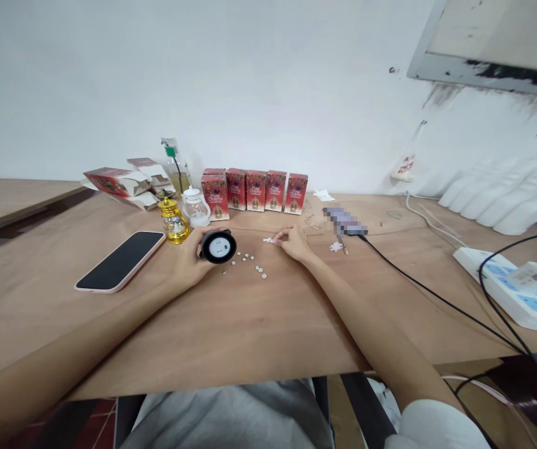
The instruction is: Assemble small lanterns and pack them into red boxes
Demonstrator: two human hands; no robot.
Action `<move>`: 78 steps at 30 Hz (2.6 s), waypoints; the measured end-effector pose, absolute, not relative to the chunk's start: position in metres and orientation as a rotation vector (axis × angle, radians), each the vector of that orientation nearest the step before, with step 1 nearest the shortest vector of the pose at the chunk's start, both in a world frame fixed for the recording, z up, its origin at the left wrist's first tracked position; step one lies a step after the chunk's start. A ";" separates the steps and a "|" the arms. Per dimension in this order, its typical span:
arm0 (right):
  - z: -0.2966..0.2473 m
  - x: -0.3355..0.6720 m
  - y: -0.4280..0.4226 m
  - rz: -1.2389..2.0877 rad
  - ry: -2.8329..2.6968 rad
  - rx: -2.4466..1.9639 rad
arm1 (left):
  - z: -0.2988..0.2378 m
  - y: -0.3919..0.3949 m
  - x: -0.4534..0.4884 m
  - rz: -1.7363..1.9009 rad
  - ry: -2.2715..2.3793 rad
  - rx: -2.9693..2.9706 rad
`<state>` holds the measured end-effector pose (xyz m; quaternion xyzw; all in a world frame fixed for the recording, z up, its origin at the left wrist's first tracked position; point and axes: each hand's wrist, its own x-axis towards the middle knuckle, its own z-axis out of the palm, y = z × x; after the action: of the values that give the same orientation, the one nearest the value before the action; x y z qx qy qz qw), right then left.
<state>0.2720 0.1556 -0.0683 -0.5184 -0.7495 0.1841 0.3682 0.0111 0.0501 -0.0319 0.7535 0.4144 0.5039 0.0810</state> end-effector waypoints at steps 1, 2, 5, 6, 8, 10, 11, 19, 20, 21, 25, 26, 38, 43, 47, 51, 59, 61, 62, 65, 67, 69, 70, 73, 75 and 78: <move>-0.068 0.273 0.155 0.478 -1.919 -1.330 | -0.032 0.050 0.011 1.509 1.237 2.258; -0.067 0.274 0.155 0.482 -1.912 -1.331 | -0.032 0.050 0.011 1.511 1.237 2.265; -0.060 0.281 0.150 0.464 -1.899 -1.346 | -0.031 0.050 0.011 1.509 1.221 2.268; -0.057 0.284 0.148 0.449 -1.907 -1.347 | -0.031 0.049 0.011 1.507 1.217 2.267; -0.049 0.290 0.142 0.418 -1.943 -1.333 | -0.031 0.049 0.012 1.503 1.216 2.266; -0.041 0.295 0.136 0.322 -2.053 -1.296 | -0.031 0.049 0.012 1.503 1.216 2.272; -0.037 0.296 0.133 0.237 -2.140 -1.275 | -0.031 0.049 0.012 1.504 1.213 2.276; -0.027 0.290 0.120 0.074 -2.535 -1.110 | -0.030 0.049 0.012 1.504 1.190 2.299; -0.027 0.289 0.120 0.125 -2.508 -1.102 | -0.030 0.048 0.012 1.500 1.190 2.297; -0.029 0.288 0.120 0.187 -2.468 -1.097 | -0.030 0.048 0.012 1.498 1.191 2.294; -0.038 0.286 0.126 0.512 -2.208 -1.140 | -0.031 0.048 0.012 1.488 1.203 2.282; -0.041 0.286 0.129 0.603 -2.134 -1.153 | -0.031 0.049 0.012 1.488 1.204 2.280; -0.053 0.284 0.141 0.836 -1.864 -1.139 | -0.031 0.049 0.011 1.496 1.181 2.287; -0.053 0.267 0.128 0.856 -1.876 -1.104 | -0.031 0.049 0.011 1.494 1.214 2.297; -0.052 0.256 0.119 0.514 -1.976 -1.128 | -0.032 0.049 0.011 1.495 1.217 2.303; -0.053 0.259 0.118 0.084 -2.197 -1.220 | -0.031 0.049 0.012 1.488 1.206 2.307; -0.048 0.261 0.095 -0.158 -2.401 -1.186 | -0.031 0.049 0.012 1.483 1.204 2.289; -0.045 0.259 0.082 -0.182 -2.436 -1.101 | -0.031 0.049 0.011 1.476 1.212 2.289; -0.044 0.258 0.075 -0.191 -2.455 -1.051 | -0.031 0.049 0.011 1.477 1.210 2.289; -0.039 0.257 0.062 -0.225 -2.489 -0.925 | -0.031 0.049 0.011 1.487 1.205 2.289; -0.037 0.257 0.059 -0.270 -2.491 -0.894 | -0.030 0.048 0.012 1.484 1.209 2.290; -0.036 0.257 0.060 -0.327 -2.505 -0.876 | -0.031 0.048 0.011 1.479 1.206 2.296; -0.035 0.257 0.061 -0.354 -2.517 -0.859 | -0.031 0.049 0.011 1.476 1.203 2.298; -0.034 0.255 0.064 -0.389 -2.557 -0.796 | -0.033 0.050 0.011 1.472 1.189 2.294; -0.032 0.252 0.064 -0.331 -2.588 -0.772 | -0.034 0.051 0.011 1.468 1.185 2.284; -0.031 0.250 0.064 -0.160 -2.616 -0.777 | -0.036 0.052 0.010 1.460 1.185 2.276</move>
<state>0.2496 0.0643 -0.0311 -0.2782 -0.9371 -0.0573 0.2028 0.0102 0.0516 -0.0359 0.7674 0.3996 0.4924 0.0944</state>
